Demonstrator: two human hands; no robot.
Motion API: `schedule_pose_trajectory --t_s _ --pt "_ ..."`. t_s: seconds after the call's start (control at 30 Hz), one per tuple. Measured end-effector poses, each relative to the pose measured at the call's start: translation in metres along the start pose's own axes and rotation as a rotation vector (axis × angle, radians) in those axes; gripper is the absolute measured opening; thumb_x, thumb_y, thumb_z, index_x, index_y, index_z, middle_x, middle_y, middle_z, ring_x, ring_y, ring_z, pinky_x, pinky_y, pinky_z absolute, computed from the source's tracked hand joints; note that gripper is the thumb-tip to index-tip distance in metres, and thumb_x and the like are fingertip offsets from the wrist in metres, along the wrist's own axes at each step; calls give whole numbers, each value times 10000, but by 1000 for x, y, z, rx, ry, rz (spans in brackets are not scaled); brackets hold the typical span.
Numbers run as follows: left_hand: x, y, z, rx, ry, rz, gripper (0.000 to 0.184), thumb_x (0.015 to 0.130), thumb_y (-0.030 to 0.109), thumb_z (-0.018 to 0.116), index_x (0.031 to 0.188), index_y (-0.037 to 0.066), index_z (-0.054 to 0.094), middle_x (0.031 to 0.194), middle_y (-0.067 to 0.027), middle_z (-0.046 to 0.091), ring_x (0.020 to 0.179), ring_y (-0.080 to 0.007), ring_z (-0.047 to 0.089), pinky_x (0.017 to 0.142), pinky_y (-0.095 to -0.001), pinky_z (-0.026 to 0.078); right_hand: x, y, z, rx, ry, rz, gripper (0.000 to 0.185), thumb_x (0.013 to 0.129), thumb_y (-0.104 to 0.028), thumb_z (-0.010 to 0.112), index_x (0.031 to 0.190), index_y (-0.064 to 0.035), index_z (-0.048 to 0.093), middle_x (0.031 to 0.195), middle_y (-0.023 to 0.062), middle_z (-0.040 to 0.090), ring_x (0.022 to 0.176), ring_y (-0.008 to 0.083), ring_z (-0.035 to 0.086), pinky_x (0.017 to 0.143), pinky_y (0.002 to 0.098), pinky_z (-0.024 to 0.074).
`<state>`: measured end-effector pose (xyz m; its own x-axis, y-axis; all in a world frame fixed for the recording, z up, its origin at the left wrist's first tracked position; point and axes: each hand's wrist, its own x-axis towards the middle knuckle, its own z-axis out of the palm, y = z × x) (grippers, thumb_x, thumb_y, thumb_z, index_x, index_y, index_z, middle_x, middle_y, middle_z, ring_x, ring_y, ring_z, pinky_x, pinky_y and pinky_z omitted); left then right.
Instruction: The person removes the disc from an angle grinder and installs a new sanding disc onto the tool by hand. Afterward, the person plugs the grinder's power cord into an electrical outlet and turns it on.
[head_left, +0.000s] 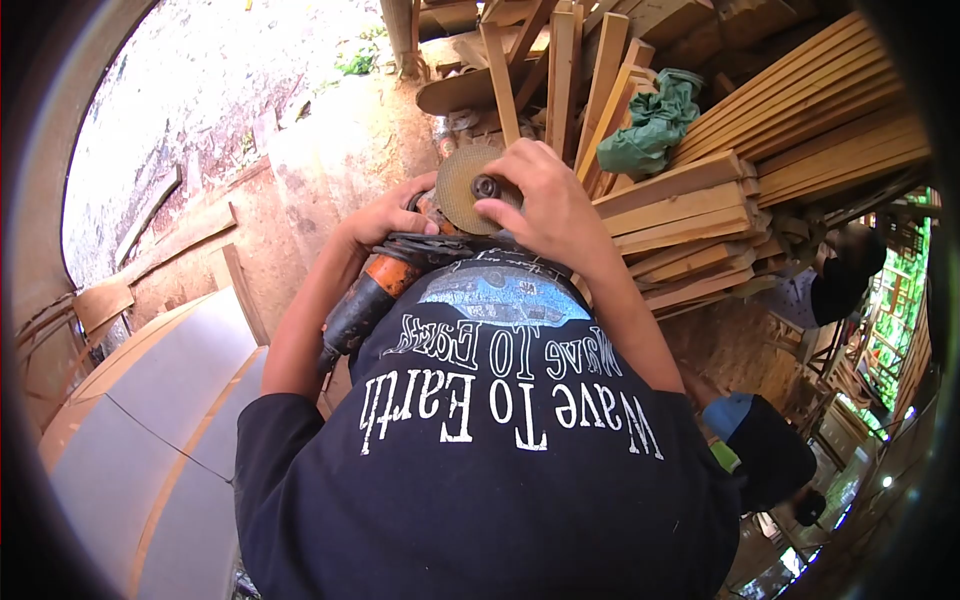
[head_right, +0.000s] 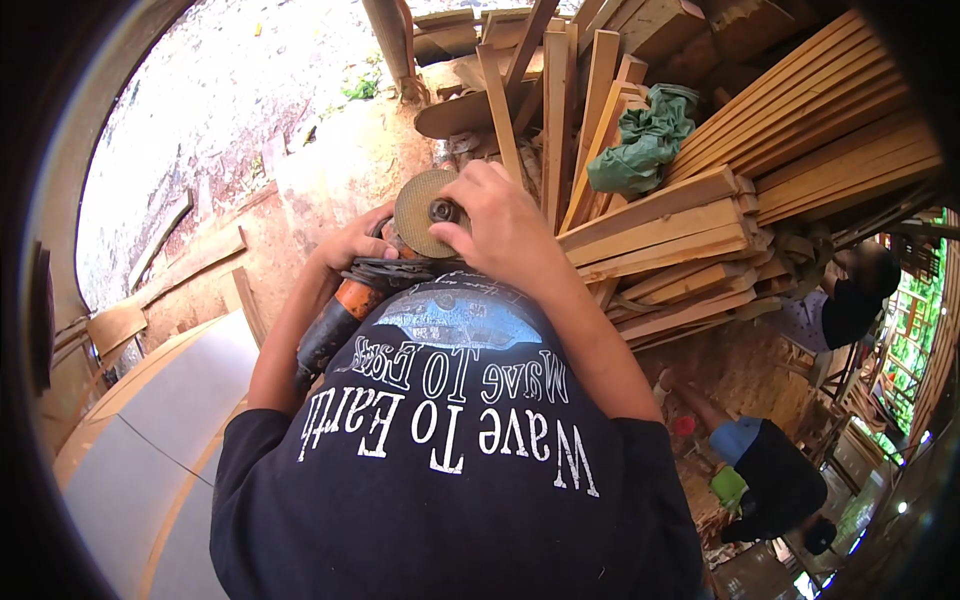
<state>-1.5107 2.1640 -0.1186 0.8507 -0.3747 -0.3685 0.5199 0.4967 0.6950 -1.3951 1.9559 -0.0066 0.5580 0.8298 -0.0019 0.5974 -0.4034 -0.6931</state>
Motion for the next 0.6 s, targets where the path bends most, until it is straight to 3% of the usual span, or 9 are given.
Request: schedule_pose_trajectory --t_s 0.07,0.23,0.37,0.47,0.6 --pt "-2 7 6 18 0 4 897 656 160 741 1428 -38 329 1222 -162 577 1059 -191 593 947 -292 464 -1 -8 -12 -136 -121 165 248 767 -155 730 941 6 654 924 150 548 941 320 547 844 412 456" --pt "-1 3 4 -18 7 1 893 650 148 737 1427 -28 334 1228 -161 572 1064 -190 586 956 -294 456 -6 6 1 23 86 24 148 771 -50 607 896 3 665 898 139 538 932 322 543 815 406 455" --pt "0 1 -1 -7 10 -32 881 647 144 736 1421 -22 350 1246 -152 562 1090 -190 570 971 -292 442 -6 11 -1 -57 151 55 240 714 56 504 884 -10 660 883 138 517 940 327 534 819 408 448" --pt "-1 6 7 -27 12 -1 873 644 141 729 1419 -16 357 1239 -143 569 1087 -190 571 970 -289 439 -5 5 4 37 224 -31 242 702 88 458 860 6 621 883 143 485 891 316 525 797 380 434" --pt "-1 10 10 6 16 -17 863 636 128 716 1414 -13 369 1230 -143 575 1095 -188 567 983 -293 429 -9 9 2 -37 181 26 203 712 91 468 812 -3 616 897 136 476 917 317 520 813 388 433"
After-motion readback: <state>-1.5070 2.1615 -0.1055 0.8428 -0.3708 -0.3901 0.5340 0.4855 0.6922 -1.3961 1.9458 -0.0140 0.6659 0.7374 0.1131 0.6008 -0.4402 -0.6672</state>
